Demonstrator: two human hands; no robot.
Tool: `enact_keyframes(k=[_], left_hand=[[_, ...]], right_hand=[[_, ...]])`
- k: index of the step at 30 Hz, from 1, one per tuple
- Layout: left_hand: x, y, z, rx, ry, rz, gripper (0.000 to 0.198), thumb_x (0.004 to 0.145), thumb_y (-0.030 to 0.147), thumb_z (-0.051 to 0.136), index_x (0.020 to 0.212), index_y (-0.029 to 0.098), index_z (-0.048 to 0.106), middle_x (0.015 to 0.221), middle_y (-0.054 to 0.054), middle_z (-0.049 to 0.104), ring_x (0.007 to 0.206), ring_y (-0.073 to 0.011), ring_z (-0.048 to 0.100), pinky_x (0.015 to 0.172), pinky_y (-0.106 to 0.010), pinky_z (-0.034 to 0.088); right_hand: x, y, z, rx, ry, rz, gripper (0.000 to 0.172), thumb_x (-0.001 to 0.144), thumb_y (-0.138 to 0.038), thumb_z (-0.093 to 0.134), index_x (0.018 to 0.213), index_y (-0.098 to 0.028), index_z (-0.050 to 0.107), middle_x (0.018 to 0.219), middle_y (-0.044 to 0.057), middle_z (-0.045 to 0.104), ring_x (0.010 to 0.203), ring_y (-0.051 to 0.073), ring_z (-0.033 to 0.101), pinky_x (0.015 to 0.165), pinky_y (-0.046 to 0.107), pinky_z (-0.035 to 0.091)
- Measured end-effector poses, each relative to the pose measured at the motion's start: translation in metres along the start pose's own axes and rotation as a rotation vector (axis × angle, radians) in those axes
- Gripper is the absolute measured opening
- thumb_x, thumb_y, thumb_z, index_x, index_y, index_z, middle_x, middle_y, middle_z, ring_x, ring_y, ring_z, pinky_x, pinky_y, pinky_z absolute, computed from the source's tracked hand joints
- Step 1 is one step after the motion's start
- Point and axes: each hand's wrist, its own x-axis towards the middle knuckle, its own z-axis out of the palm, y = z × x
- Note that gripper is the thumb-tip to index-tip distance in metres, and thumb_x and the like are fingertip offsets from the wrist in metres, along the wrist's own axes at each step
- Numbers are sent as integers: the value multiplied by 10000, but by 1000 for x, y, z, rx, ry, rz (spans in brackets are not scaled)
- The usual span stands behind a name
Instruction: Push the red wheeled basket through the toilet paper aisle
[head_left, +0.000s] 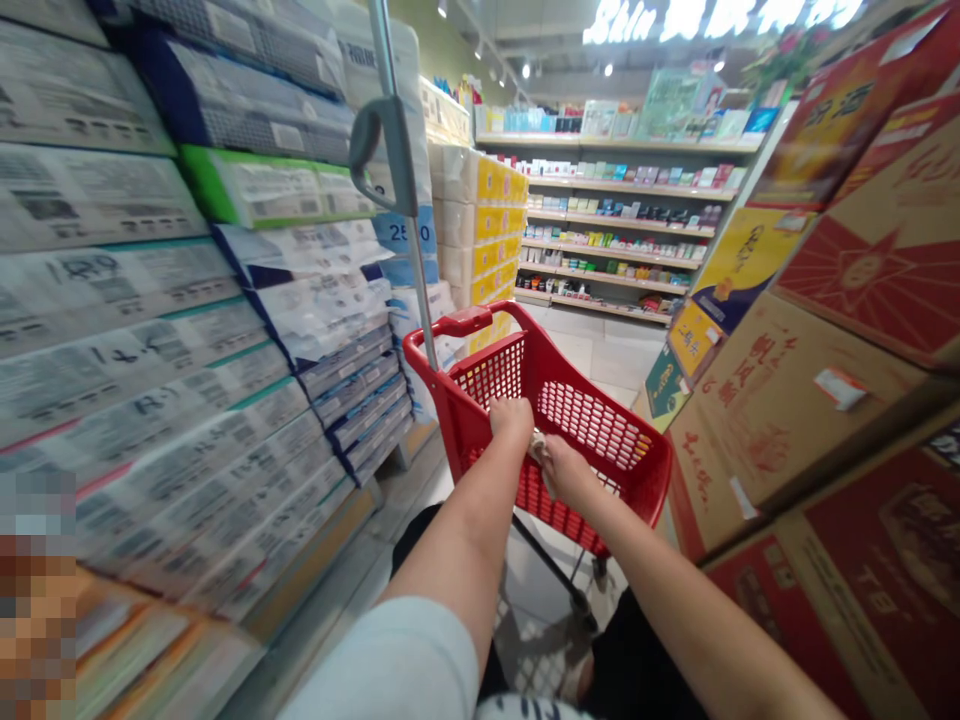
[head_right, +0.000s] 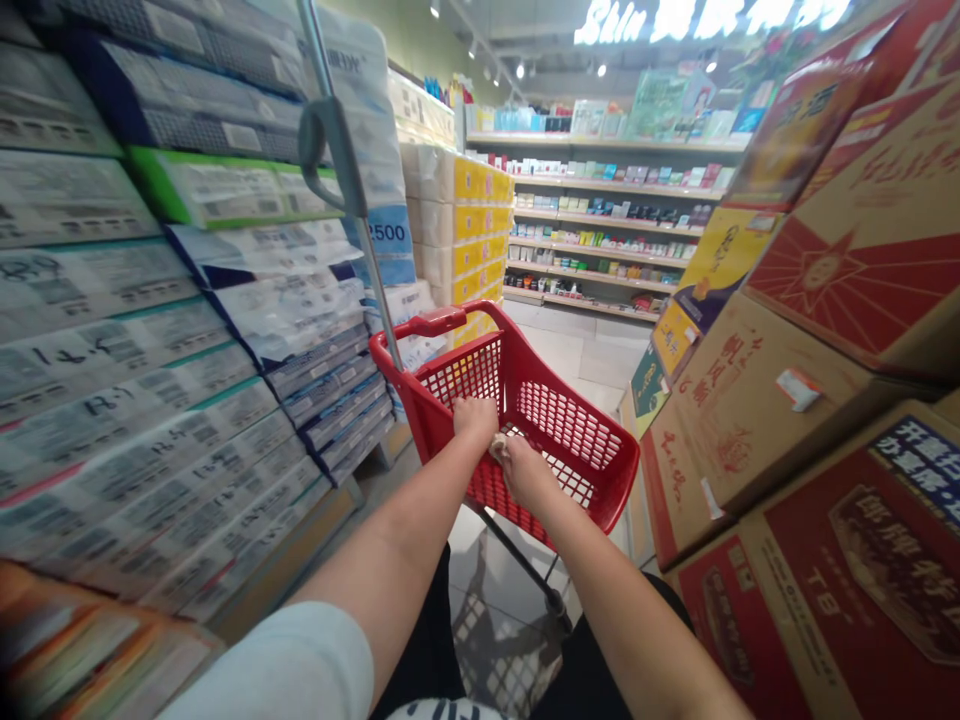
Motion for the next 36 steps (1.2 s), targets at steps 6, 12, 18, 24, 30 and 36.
enact_keyframes(k=[6, 12, 18, 24, 30, 36], left_hand=[[4, 1, 4, -2, -6, 2, 326, 900, 163, 389, 1006, 140, 697, 1019, -157, 685, 1035, -254, 589, 906, -399, 333], [8, 3, 3, -16, 13, 3, 322, 902, 163, 390, 988, 163, 701, 1013, -130, 693, 1015, -238, 597, 907, -394, 329], [12, -4, 3, -24, 17, 6, 310, 895, 164, 400, 986, 151, 696, 1007, -150, 690, 1016, -241, 604, 902, -393, 340], [18, -16, 1, -41, 10, 9, 283, 870, 177, 437, 1000, 173, 688, 1031, -127, 693, 1000, -216, 618, 887, -348, 391], [18, -26, 0, -44, -3, 3, 260, 877, 212, 460, 1000, 161, 683, 1015, -137, 694, 975, -221, 635, 855, -338, 439], [15, -31, -8, -16, -39, -26, 294, 892, 177, 420, 1019, 159, 684, 1031, -132, 692, 981, -211, 636, 853, -323, 457]], right_hand=[[-30, 15, -10, -82, -148, -22, 283, 902, -234, 392, 1132, -193, 550, 1074, 72, 600, 918, 172, 564, 760, 252, 390], [-5, 2, -6, -46, -156, 74, 231, 891, -218, 389, 987, -192, 597, 1004, 54, 647, 885, 161, 584, 746, 235, 393], [4, 11, -5, 93, -394, 210, 378, 959, -326, 236, 1108, -182, 551, 660, 6, 655, 566, 131, 582, 595, 222, 413], [-6, 26, -12, -107, -281, 46, 413, 966, -412, 258, 936, -179, 598, 818, 50, 673, 729, 156, 599, 684, 235, 410], [-17, 20, 1, -45, 57, -81, 356, 963, -314, 287, 1146, -191, 566, 1135, 80, 613, 1053, 169, 561, 905, 280, 418], [-17, 11, 5, -165, -128, -211, 433, 870, -185, 433, 1296, -220, 498, 1257, 75, 559, 1131, 182, 527, 958, 291, 401]])
